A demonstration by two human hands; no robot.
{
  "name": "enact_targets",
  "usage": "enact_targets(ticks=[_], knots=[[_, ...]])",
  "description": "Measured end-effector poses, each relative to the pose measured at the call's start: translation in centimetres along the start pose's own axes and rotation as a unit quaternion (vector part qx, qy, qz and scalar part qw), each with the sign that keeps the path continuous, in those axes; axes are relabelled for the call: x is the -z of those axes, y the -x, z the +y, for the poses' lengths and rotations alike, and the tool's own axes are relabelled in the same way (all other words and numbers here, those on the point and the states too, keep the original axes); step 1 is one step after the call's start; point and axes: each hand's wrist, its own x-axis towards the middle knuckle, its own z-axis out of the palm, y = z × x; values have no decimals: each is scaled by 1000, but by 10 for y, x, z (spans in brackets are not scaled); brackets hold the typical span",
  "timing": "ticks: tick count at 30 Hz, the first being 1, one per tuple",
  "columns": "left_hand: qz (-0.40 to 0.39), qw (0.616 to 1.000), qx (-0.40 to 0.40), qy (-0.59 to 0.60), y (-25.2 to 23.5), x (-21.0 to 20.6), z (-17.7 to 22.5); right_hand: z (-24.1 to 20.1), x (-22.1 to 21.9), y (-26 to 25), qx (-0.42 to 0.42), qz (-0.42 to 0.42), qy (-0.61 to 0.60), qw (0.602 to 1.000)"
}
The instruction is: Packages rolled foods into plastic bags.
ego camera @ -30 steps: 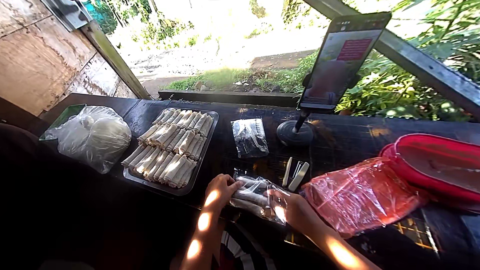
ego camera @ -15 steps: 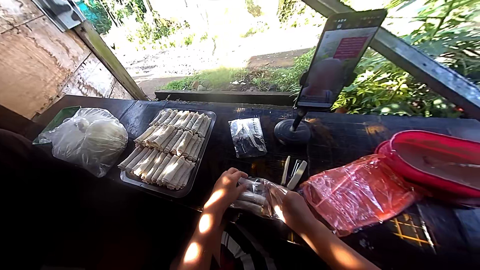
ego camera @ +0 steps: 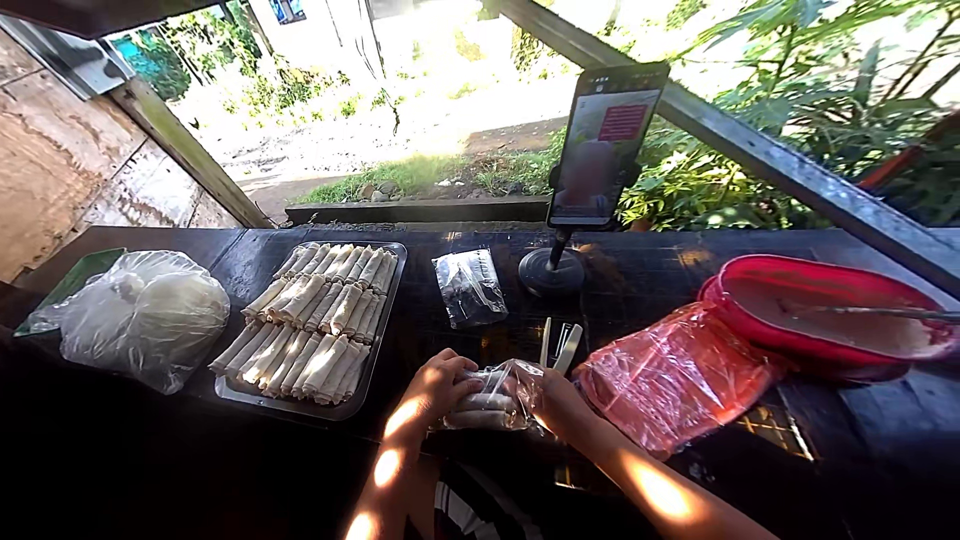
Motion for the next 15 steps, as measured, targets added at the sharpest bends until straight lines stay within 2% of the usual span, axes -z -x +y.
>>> enact_targets(ticks=[6,15], knots=[[-14,999,-41,-30,-1,-3,-3,0,0,-5,-28,-16,-18,999],[-26,998,-57,-5,0,-3,-9,-27,4,-4,-109,-42,80,990]])
